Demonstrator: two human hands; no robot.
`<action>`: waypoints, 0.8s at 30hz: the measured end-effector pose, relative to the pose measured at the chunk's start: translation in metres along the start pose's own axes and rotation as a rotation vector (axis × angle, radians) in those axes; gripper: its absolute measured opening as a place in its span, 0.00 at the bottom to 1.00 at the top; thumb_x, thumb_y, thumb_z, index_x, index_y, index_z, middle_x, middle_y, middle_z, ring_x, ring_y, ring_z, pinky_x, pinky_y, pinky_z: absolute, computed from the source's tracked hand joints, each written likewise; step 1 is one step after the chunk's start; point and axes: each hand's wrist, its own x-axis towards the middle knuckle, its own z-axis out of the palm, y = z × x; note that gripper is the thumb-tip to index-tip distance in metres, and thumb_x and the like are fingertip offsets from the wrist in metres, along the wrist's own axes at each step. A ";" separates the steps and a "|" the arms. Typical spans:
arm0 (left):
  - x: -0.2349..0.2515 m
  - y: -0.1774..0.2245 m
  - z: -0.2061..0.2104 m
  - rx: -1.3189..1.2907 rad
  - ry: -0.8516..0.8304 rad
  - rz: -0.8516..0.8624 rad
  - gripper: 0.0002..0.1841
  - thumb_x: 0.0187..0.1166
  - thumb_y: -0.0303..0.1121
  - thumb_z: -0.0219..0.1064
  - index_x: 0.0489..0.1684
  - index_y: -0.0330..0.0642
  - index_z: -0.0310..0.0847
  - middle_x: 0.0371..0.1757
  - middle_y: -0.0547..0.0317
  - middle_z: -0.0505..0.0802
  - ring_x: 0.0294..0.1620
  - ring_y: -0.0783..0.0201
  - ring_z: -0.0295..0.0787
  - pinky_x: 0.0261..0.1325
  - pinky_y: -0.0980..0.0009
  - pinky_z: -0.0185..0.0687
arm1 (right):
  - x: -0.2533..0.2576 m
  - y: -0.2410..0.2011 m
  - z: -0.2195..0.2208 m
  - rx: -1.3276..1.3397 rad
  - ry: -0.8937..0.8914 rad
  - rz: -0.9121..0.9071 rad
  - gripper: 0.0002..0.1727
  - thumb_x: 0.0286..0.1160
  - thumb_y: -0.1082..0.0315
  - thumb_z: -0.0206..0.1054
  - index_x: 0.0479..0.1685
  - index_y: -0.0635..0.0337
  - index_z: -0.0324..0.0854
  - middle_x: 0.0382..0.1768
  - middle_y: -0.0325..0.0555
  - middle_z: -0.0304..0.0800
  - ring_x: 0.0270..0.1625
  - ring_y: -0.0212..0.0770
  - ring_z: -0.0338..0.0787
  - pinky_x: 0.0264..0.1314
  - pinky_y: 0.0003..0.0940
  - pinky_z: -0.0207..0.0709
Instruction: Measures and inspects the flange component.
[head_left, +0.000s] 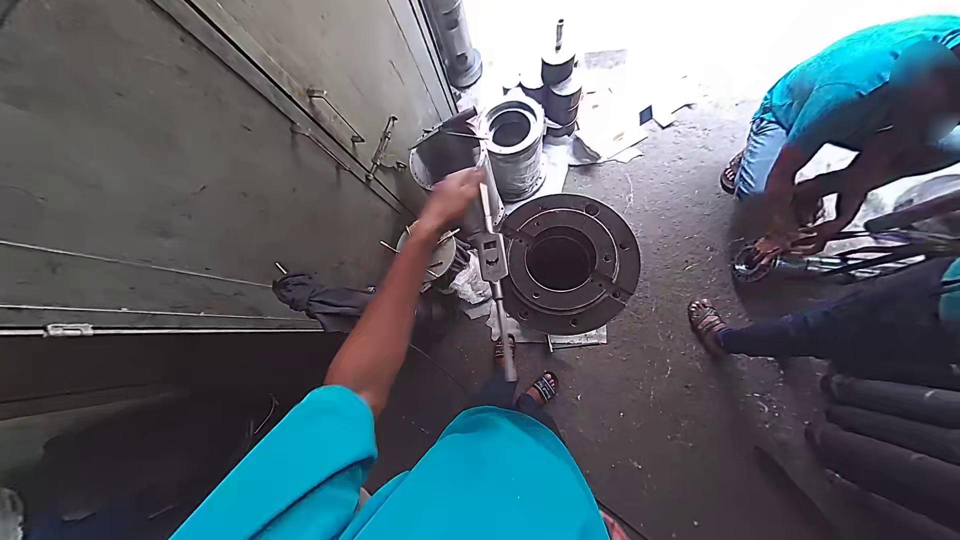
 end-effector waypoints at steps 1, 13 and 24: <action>0.007 0.028 0.032 0.021 -0.063 0.093 0.26 0.93 0.47 0.50 0.79 0.41 0.76 0.69 0.42 0.89 0.70 0.50 0.86 0.76 0.47 0.76 | 0.022 -0.006 -0.004 0.010 -0.021 0.066 0.20 0.93 0.66 0.50 0.67 0.75 0.75 0.40 0.52 0.88 0.31 0.32 0.85 0.32 0.29 0.80; -0.103 -0.038 -0.009 0.334 -0.195 -0.269 0.37 0.92 0.59 0.44 0.47 0.31 0.88 0.43 0.33 0.92 0.49 0.37 0.90 0.57 0.32 0.79 | 0.082 -0.132 0.019 0.183 0.004 -0.059 0.16 0.92 0.67 0.53 0.67 0.63 0.79 0.42 0.48 0.93 0.30 0.34 0.90 0.25 0.27 0.79; -0.187 0.014 0.084 0.423 -0.971 0.158 0.29 0.88 0.59 0.53 0.61 0.44 0.89 0.49 0.42 0.94 0.55 0.42 0.91 0.62 0.34 0.79 | 0.079 -0.080 0.007 0.135 0.077 0.156 0.17 0.93 0.66 0.52 0.69 0.63 0.79 0.46 0.53 0.92 0.32 0.37 0.88 0.30 0.31 0.77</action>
